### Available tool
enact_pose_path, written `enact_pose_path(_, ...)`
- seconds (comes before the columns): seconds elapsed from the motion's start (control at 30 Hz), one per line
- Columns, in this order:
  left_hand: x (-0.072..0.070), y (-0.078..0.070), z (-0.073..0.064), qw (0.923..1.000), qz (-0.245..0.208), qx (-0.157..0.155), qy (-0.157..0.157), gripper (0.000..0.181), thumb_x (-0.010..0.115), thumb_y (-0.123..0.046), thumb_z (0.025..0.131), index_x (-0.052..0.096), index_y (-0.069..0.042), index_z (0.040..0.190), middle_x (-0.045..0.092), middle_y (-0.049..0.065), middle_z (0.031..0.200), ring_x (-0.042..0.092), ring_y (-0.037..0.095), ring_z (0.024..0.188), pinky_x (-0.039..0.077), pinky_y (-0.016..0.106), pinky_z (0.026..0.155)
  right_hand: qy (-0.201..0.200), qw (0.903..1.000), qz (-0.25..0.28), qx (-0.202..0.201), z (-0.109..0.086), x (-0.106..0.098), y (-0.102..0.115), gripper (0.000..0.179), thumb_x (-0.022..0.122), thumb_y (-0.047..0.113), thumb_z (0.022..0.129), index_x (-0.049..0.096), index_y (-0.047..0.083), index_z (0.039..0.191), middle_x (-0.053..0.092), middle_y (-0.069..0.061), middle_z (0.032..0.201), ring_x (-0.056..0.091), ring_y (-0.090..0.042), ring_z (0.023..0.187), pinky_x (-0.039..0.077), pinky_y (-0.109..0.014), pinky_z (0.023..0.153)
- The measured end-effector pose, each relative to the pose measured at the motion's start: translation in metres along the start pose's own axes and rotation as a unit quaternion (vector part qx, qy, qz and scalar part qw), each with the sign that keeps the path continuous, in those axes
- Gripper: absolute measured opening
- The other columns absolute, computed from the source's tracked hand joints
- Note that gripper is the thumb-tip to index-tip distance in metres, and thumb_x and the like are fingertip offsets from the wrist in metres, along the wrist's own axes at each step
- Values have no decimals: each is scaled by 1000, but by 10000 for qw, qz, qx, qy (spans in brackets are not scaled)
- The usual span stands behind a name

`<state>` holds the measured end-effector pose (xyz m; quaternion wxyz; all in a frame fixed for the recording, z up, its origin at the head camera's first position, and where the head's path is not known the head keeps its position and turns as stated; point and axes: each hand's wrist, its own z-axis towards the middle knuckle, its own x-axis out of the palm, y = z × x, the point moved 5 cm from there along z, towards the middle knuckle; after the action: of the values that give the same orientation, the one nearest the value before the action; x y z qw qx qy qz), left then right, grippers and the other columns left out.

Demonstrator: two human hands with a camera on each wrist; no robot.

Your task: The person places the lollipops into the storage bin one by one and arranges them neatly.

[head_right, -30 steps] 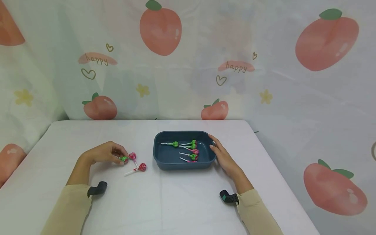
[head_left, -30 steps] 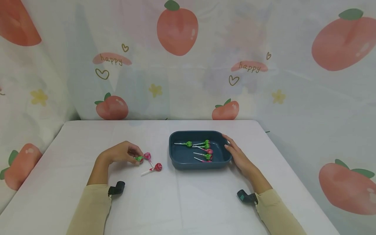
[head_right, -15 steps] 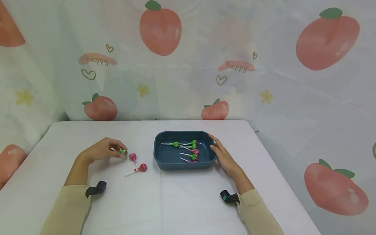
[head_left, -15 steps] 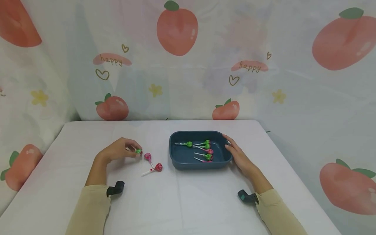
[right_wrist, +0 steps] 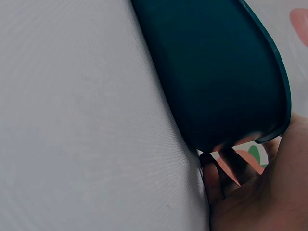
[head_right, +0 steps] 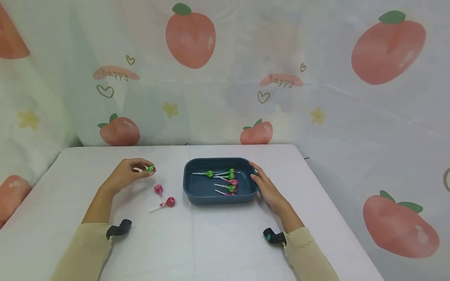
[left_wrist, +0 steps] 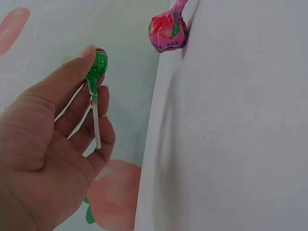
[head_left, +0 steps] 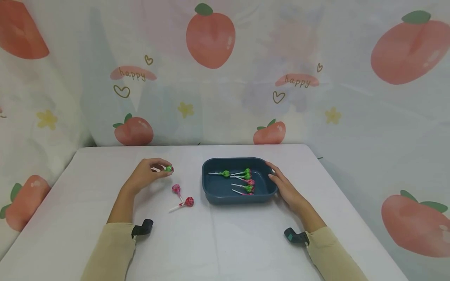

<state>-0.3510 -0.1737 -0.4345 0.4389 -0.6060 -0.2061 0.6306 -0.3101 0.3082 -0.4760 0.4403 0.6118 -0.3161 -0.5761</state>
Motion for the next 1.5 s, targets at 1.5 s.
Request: enact_pose_path(1.5,83,-98,36,9895,137,1365,454,26,85,-15,88,78,-12,113,72,-4,103,62,19,93,54,37,85,-96,9999,-61,105,0,0,-6,53,39,46,112,28,38,163,17,-8,171,9,-40,155,5,-71,115)
